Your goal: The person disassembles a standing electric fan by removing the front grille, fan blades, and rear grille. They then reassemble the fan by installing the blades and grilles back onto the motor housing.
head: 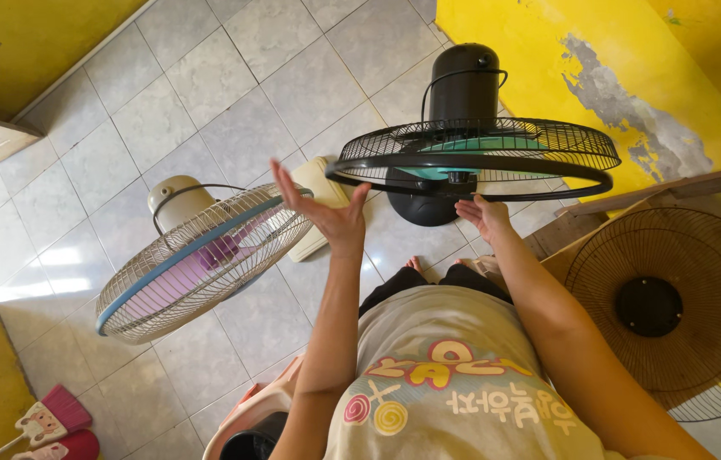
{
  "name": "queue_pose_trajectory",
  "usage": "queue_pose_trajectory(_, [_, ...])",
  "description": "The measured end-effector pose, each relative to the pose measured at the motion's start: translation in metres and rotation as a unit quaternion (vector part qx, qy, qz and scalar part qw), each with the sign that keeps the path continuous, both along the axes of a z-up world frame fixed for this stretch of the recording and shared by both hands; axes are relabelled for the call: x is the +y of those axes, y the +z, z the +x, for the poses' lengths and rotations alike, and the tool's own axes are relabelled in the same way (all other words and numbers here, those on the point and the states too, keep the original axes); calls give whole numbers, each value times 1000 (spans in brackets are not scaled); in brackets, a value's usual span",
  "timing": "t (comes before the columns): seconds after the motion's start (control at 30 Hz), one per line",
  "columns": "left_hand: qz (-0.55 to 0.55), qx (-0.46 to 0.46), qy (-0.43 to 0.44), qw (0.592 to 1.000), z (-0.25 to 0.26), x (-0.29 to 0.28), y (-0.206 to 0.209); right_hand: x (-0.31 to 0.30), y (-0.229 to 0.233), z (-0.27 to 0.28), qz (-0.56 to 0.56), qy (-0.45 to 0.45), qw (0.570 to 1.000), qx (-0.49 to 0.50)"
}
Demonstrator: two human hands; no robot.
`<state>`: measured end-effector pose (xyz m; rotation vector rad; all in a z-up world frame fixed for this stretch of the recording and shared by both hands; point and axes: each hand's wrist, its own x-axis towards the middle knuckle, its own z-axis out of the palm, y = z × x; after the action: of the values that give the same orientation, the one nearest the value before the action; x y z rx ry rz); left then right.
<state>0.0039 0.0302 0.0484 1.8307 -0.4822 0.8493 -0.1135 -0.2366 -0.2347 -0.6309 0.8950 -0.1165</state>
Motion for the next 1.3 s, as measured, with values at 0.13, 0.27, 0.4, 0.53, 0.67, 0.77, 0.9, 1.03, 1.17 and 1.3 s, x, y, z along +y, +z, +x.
queue_pose_trajectory(0.13, [-30, 216, 2, 976, -15, 8, -95, -3, 2, 8, -21, 2, 1000, 10])
queue_pose_trajectory(0.27, [22, 374, -48, 926, -9, -14, -195, -7, 12, 12, -55, 9, 998, -5])
queue_pose_trajectory(0.4, [-10, 569, -116, 814, 9, -36, -251, -11, 24, 16, -55, 8, 998, 8])
queue_pose_trajectory(0.53, [-129, 613, -228, 746, 22, -52, -269, -8, 26, 14, -65, 20, 998, -7])
queue_pose_trajectory(0.67, [-228, 629, -215, 711, 35, -62, -267, -11, 27, 23, -79, 21, 997, -8])
queue_pose_trajectory(0.77, [-257, 644, -250, 676, 44, -66, -267, -13, 25, 28, -72, 15, 997, -6])
queue_pose_trajectory(0.9, [-262, 654, -290, 647, 51, -68, -272, -19, 23, 30, -78, 27, 997, 12])
queue_pose_trajectory(1.03, [-243, 660, -249, 666, 56, -70, -274, -23, 25, 31, -59, 24, 998, 15])
queue_pose_trajectory(1.17, [-213, 634, -227, 708, 59, -68, -280, -24, 24, 32, -71, 34, 997, -1])
queue_pose_trajectory(1.3, [-178, 612, -231, 735, 59, -66, -284, -25, 24, 31, -83, 31, 996, -1])
